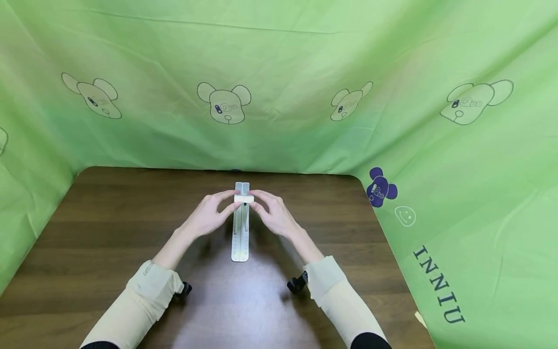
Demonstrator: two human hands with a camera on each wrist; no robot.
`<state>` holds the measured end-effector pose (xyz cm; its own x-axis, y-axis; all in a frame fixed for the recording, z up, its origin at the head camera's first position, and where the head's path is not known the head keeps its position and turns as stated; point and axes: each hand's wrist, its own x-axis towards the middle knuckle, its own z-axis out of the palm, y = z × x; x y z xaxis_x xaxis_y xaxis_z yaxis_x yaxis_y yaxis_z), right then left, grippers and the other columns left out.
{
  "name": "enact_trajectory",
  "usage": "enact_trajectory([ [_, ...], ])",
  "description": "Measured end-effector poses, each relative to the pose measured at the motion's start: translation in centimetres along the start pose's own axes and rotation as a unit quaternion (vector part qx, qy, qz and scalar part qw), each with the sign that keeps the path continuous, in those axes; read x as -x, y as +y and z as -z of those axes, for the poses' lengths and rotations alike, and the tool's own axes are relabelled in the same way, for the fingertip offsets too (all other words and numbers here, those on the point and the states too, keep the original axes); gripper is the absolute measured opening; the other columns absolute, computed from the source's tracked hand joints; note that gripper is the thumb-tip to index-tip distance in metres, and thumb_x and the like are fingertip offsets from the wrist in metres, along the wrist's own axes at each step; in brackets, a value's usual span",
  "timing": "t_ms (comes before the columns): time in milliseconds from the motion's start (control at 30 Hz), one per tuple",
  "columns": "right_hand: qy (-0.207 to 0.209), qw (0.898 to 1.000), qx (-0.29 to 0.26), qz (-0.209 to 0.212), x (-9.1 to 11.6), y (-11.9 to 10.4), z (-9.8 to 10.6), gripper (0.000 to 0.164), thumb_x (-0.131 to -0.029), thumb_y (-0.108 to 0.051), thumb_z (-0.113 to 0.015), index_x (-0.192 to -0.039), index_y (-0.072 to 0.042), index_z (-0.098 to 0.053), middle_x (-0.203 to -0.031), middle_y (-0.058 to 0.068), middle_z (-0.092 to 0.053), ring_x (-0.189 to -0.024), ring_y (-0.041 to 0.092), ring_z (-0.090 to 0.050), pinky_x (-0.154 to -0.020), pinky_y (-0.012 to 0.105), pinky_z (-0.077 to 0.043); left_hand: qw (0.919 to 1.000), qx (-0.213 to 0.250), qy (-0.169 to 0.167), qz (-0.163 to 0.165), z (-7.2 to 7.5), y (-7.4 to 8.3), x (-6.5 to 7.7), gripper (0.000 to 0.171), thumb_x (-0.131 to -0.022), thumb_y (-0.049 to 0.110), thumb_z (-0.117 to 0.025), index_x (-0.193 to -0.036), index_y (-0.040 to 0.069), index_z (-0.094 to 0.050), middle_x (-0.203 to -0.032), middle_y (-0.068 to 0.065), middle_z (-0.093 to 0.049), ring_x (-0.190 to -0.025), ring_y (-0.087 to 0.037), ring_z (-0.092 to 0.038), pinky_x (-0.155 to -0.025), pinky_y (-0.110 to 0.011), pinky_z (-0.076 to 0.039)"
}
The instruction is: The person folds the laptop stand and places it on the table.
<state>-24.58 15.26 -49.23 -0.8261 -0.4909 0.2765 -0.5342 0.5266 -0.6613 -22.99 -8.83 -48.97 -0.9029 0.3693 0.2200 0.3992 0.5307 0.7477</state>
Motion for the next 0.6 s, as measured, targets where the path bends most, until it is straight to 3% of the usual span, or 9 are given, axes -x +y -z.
enact_trajectory([
  [267, -0.002, 1.0, 0.009, -0.028, -2.0, -0.6, 1.3, 0.038, -0.114, -0.021, -0.057, -0.14, 0.004, -0.07, -0.141, 0.024, -0.074, -0.137, 0.04, -0.069, -0.122, 0.055, -0.051, 0.9989, 0.016, -0.016, 0.041, 1.2, 1.0, -1.7, 0.058, -0.115, 0.04, -0.056, -0.152, -0.005, -0.061, -0.152, -0.024, -0.066, -0.148, -0.041, -0.06, -0.126, -0.059, -0.046],
  [400, -0.012, 0.999, 0.02, -0.029, -3.3, -0.9, 2.1, 0.034, -0.115, -0.022, -0.054, -0.13, -0.001, -0.076, -0.121, 0.019, -0.081, -0.109, 0.03, -0.076, -0.105, 0.051, -0.06, 0.9981, 0.025, -0.023, 0.051, 1.9, 1.3, -2.7, 0.06, -0.116, 0.041, -0.053, -0.152, -0.007, -0.06, -0.152, -0.026, -0.065, -0.15, -0.043, -0.057, -0.128, -0.06, -0.044],
  [433, -0.014, 0.999, 0.022, -0.028, -3.6, -1.0, 2.3, 0.034, -0.115, -0.021, -0.053, -0.127, -0.001, -0.077, -0.108, 0.016, -0.081, -0.096, 0.027, -0.073, -0.096, 0.048, -0.061, 0.9978, 0.028, -0.025, 0.054, 2.1, 1.4, -3.0, 0.06, -0.116, 0.041, -0.052, -0.151, -0.007, -0.06, -0.153, -0.026, -0.065, -0.15, -0.043, -0.057, -0.128, -0.06, -0.044],
  [533, -0.02, 0.999, 0.025, -0.033, -4.4, -1.0, 2.9, 0.035, -0.116, -0.022, -0.051, -0.122, -0.001, -0.079, -0.077, 0.005, -0.062, -0.075, 0.019, -0.054, -0.079, 0.04, -0.053, 0.9966, 0.036, -0.037, 0.064, 2.7, 1.6, -3.8, 0.062, -0.116, 0.044, -0.051, -0.152, -0.006, -0.06, -0.155, -0.025, -0.064, -0.152, -0.043, -0.055, -0.13, -0.06, -0.042],
  [600, -0.023, 0.999, 0.022, -0.038, -4.9, -1.0, 3.2, 0.037, -0.116, -0.022, -0.05, -0.123, 0.0, -0.079, -0.072, -0.001, -0.049, -0.071, 0.016, -0.048, -0.075, 0.035, -0.048, 0.9957, 0.041, -0.044, 0.071, 3.2, 1.7, -4.3, 0.064, -0.116, 0.046, -0.05, -0.152, -0.005, -0.061, -0.156, -0.024, -0.063, -0.153, -0.043, -0.054, -0.13, -0.06, -0.041],
])
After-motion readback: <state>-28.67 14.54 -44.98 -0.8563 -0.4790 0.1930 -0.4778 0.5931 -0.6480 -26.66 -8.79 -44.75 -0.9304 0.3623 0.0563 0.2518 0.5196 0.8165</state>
